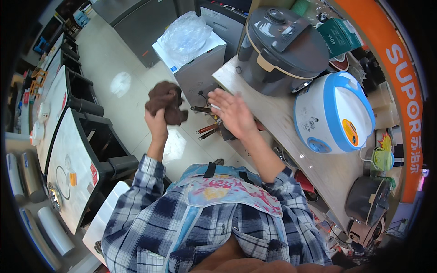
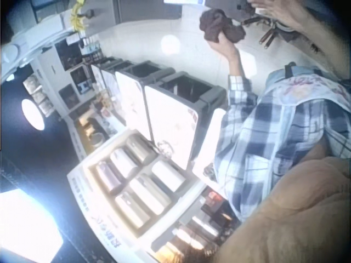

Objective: The person wipes the surfaces of several small kitchen appliances and a countertop using a brown cloth. They handle a black cylindrical device, a power strip, a rice cooker, a green thermos, a metal steamer insert, and a pink rice cooker, wiping each item and the surrounding counter area.

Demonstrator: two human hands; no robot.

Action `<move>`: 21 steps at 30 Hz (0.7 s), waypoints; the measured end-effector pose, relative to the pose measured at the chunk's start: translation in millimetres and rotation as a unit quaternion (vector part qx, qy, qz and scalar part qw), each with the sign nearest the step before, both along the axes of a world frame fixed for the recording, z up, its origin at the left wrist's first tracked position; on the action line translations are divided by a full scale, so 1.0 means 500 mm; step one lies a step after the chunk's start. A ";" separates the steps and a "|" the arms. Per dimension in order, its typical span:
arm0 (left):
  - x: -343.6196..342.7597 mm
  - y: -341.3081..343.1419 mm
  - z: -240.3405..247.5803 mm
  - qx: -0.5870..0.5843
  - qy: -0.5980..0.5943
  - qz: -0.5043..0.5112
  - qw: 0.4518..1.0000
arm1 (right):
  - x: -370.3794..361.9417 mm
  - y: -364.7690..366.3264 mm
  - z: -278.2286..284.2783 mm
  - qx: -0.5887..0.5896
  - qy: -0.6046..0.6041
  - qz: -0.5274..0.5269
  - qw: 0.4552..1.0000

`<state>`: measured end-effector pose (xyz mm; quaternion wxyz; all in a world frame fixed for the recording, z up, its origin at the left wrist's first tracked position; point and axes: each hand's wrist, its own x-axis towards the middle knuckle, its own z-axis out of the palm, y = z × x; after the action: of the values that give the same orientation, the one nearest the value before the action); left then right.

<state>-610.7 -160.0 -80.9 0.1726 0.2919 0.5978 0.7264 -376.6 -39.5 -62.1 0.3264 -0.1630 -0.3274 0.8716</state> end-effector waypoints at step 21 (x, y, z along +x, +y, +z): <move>0.138 0.480 -0.034 -0.275 0.348 -0.067 0.893 | 0.270 -0.098 0.163 0.102 -0.021 -0.114 0.988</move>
<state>-541.7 80.0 -97.8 0.0751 0.5064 0.7747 0.3711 -241.4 -88.5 19.2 0.4317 -0.1830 -0.4006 0.7872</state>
